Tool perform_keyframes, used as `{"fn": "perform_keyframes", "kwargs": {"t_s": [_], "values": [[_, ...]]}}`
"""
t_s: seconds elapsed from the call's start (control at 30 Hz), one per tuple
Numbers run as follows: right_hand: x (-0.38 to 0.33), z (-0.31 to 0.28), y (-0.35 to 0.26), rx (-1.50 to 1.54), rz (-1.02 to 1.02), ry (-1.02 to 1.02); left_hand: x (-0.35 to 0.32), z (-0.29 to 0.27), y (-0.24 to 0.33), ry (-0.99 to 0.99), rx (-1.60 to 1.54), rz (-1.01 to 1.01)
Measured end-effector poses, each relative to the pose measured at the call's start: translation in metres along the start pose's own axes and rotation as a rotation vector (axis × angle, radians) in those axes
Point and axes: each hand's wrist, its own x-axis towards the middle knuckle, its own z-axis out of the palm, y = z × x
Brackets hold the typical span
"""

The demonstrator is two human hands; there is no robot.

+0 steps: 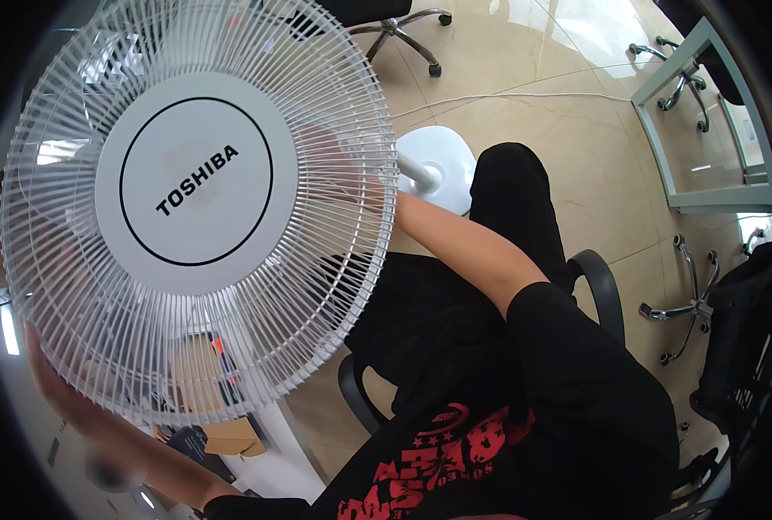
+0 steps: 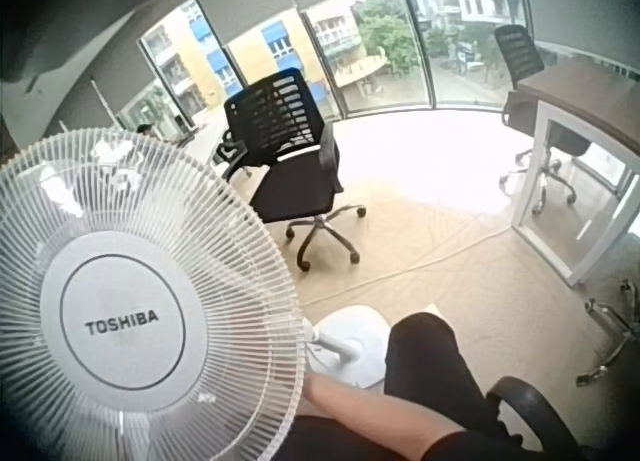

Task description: Assembling the front and back grill and the blade of a white electric fan.

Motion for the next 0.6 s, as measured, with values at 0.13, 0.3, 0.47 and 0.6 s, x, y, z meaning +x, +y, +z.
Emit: {"fn": "perform_keyframes", "kwargs": {"t_s": [0.13, 0.3, 0.47, 0.6], "values": [[0.018, -0.009, 0.002, 0.046, -0.028, -0.01, 0.056, -0.019, 0.002, -0.12, -0.056, 0.001], [0.045, -0.037, 0.019, 0.053, -0.038, -0.026, 0.11, -0.022, -0.013, -0.266, -0.197, -0.107], [0.048, -0.076, 0.021, 0.037, -0.076, -0.07, 0.102, -0.043, -0.017, -0.301, -0.312, -0.054], [0.058, -0.053, 0.025, 0.094, -0.078, -0.141, 0.094, -0.052, -0.024, -0.322, -0.325, -0.037]]}}
